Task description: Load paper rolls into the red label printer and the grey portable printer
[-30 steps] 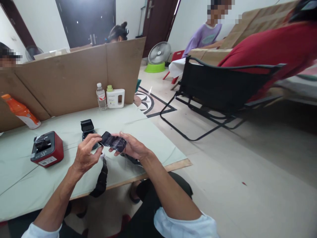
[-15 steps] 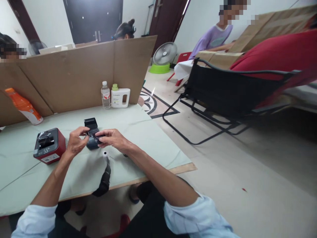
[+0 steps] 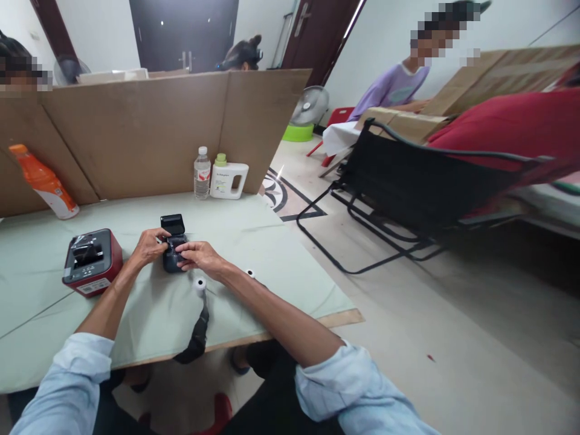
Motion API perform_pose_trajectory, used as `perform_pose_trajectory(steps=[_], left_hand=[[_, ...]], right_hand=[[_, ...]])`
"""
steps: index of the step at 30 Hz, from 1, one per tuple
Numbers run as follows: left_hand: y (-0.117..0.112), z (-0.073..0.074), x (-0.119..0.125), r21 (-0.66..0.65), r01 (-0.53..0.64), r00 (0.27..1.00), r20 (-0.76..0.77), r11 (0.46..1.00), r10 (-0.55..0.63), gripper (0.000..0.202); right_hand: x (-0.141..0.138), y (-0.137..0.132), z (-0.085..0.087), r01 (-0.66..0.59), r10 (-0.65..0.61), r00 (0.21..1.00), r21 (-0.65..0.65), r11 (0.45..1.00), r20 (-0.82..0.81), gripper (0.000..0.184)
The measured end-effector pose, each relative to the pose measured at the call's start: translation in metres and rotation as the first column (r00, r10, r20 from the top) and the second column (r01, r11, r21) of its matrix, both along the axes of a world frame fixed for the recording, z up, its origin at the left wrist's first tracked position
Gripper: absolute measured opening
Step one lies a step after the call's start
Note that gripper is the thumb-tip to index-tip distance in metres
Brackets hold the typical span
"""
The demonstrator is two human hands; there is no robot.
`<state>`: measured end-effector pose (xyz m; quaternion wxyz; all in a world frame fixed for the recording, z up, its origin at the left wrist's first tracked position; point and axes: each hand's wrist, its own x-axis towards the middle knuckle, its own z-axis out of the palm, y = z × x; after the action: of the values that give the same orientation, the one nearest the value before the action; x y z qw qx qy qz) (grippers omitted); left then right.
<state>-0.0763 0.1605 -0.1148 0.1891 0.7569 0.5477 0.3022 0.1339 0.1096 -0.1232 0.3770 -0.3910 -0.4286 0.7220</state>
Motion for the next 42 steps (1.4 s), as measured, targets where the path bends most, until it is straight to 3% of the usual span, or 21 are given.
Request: perform_pose_trajectory(steps=[7, 15, 21, 29, 32, 35, 37, 39, 42], left_hand=[[0.003, 0.005, -0.002, -0.034, 0.036, 0.994, -0.097, 0.999, -0.04, 0.042], [0.004, 0.008, 0.008, -0.05, 0.105, 0.977, -0.182, 0.993, -0.112, 0.03], [0.011, 0.005, 0.019, -0.098, 0.017, 0.919, -0.39, 0.995, -0.054, 0.026], [0.009, -0.001, 0.022, -0.05, -0.035, 0.922, -0.386, 0.998, 0.013, 0.015], [0.01, -0.006, 0.015, 0.067, -0.141, 0.951, -0.268, 0.988, 0.154, 0.024], [0.018, -0.012, 0.01, 0.083, -0.25, 0.968, -0.014, 0.965, 0.252, 0.055], [0.026, -0.017, 0.008, -0.012, -0.23, 0.961, 0.155, 0.973, 0.229, 0.068], [0.032, -0.021, 0.006, -0.068, -0.168, 0.939, 0.293, 0.984, 0.18, 0.069], [0.033, -0.024, 0.002, -0.007, -0.076, 0.921, 0.383, 0.997, 0.073, 0.057]], right_hand=[[-0.005, 0.0, 0.002, 0.015, -0.015, 1.0, -0.022, 1.0, -0.008, 0.012], [-0.011, -0.003, 0.001, -0.001, 0.001, 1.0, -0.014, 1.0, 0.017, 0.01], [-0.021, -0.009, 0.002, -0.011, 0.012, 0.999, -0.025, 1.0, 0.052, 0.011], [-0.009, -0.014, 0.008, -0.062, 0.061, 0.991, 0.004, 0.998, 0.117, 0.012], [-0.004, -0.013, 0.005, -0.066, 0.064, 0.99, 0.009, 0.998, 0.122, 0.011], [-0.002, -0.013, 0.001, -0.068, 0.065, 0.992, 0.02, 0.998, 0.107, 0.008], [-0.001, -0.014, -0.001, -0.082, 0.08, 0.993, 0.023, 0.996, 0.092, 0.007], [0.001, -0.014, -0.002, -0.111, 0.11, 0.991, 0.02, 0.994, 0.081, 0.008], [0.004, -0.014, -0.002, -0.165, 0.164, 0.984, 0.016, 0.986, 0.075, 0.01]])
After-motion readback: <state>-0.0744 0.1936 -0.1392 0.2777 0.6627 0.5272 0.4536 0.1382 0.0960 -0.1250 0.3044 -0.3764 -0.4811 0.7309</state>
